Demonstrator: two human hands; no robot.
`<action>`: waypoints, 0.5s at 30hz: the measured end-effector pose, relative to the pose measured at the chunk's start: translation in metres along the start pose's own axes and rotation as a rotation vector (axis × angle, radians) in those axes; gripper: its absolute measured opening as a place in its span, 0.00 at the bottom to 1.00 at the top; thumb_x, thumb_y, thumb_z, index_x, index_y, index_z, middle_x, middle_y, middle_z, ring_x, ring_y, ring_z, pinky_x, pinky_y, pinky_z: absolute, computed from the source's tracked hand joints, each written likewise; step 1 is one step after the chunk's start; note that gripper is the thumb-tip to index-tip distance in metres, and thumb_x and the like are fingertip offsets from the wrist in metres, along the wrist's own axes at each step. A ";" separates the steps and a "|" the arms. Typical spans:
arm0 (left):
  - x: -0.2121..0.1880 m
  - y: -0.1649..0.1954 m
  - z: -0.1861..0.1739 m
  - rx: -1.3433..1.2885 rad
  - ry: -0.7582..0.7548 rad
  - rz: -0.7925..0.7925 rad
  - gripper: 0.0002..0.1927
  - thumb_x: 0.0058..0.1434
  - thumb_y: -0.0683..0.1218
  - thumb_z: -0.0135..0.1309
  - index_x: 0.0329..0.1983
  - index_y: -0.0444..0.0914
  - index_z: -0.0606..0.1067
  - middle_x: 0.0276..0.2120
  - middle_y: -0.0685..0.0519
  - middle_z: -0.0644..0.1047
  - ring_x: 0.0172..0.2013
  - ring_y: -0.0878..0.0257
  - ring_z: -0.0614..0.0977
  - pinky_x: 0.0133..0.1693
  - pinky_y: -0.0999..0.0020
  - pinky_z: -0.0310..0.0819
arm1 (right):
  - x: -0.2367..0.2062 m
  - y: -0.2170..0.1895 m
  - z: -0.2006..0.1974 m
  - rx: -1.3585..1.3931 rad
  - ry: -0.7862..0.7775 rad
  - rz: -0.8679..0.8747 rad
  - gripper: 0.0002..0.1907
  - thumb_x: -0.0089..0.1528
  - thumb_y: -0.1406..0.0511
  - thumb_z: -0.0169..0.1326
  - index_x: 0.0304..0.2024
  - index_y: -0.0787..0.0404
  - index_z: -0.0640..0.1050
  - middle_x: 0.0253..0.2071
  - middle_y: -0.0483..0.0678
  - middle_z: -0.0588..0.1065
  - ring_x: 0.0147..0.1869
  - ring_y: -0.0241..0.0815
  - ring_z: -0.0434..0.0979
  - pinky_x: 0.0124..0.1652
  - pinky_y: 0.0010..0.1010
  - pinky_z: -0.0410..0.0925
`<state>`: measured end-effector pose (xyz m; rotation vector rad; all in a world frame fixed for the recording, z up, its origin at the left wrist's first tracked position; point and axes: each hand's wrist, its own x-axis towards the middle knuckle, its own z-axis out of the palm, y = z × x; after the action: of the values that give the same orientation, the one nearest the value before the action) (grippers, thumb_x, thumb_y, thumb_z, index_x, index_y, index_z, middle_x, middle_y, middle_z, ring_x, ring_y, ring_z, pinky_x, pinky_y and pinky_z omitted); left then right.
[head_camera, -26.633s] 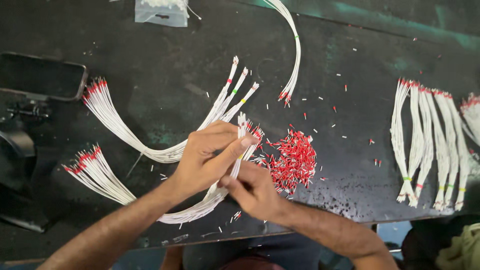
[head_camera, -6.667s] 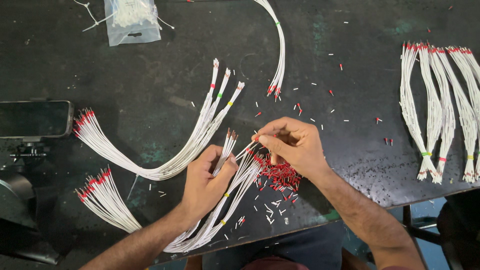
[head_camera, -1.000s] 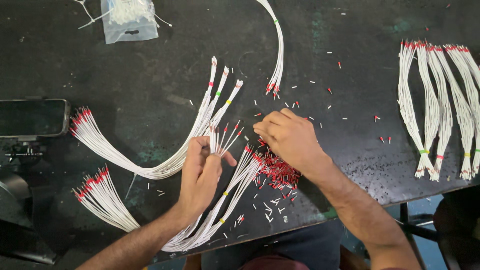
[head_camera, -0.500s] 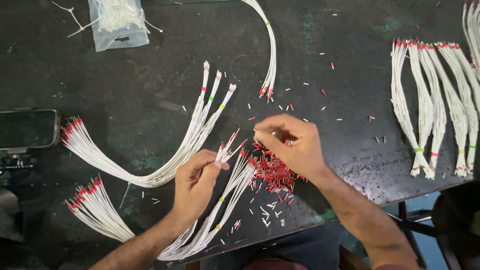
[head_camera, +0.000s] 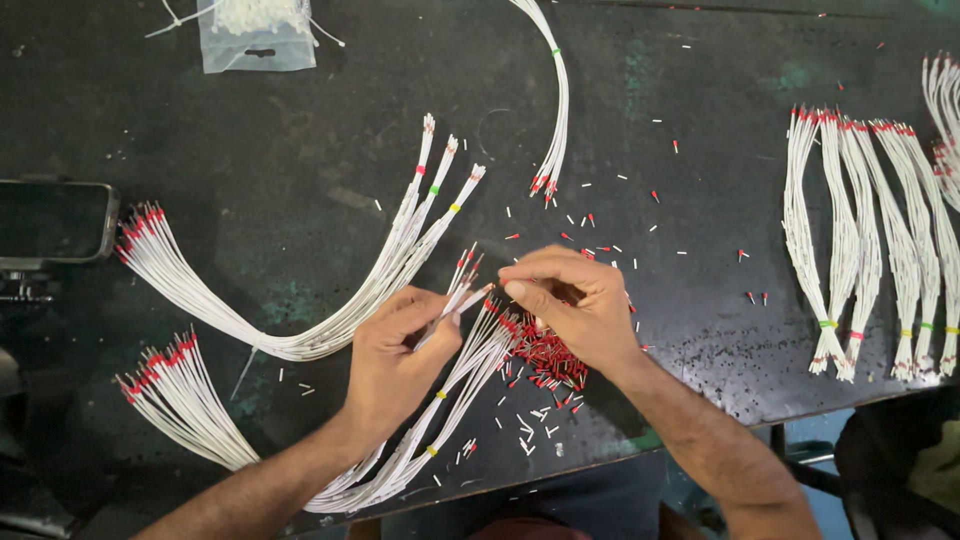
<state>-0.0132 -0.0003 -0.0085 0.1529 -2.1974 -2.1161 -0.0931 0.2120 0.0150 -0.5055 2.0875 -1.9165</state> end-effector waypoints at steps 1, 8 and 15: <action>0.001 0.001 0.000 0.008 0.002 0.006 0.14 0.62 0.38 0.57 0.50 0.38 0.83 0.33 0.57 0.78 0.30 0.74 0.72 0.30 0.78 0.65 | 0.000 0.000 0.001 0.000 0.000 -0.008 0.08 0.65 0.70 0.60 0.47 0.66 0.83 0.43 0.45 0.79 0.31 0.25 0.73 0.28 0.19 0.68; 0.002 0.005 -0.001 0.048 -0.018 0.041 0.16 0.63 0.38 0.55 0.53 0.39 0.82 0.32 0.57 0.76 0.29 0.74 0.71 0.30 0.77 0.64 | -0.001 0.001 0.004 0.033 0.059 0.127 0.10 0.66 0.68 0.58 0.49 0.65 0.82 0.38 0.47 0.82 0.25 0.26 0.73 0.24 0.19 0.66; 0.002 0.010 0.000 -0.006 -0.033 -0.082 0.11 0.62 0.39 0.55 0.47 0.37 0.81 0.33 0.58 0.76 0.27 0.75 0.73 0.29 0.78 0.67 | 0.002 -0.001 0.005 0.045 0.074 0.180 0.11 0.67 0.66 0.56 0.49 0.65 0.81 0.42 0.49 0.83 0.25 0.26 0.73 0.24 0.19 0.67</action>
<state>-0.0150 -0.0005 0.0017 0.2127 -2.2399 -2.1820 -0.0928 0.2070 0.0157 -0.2312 2.0520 -1.8989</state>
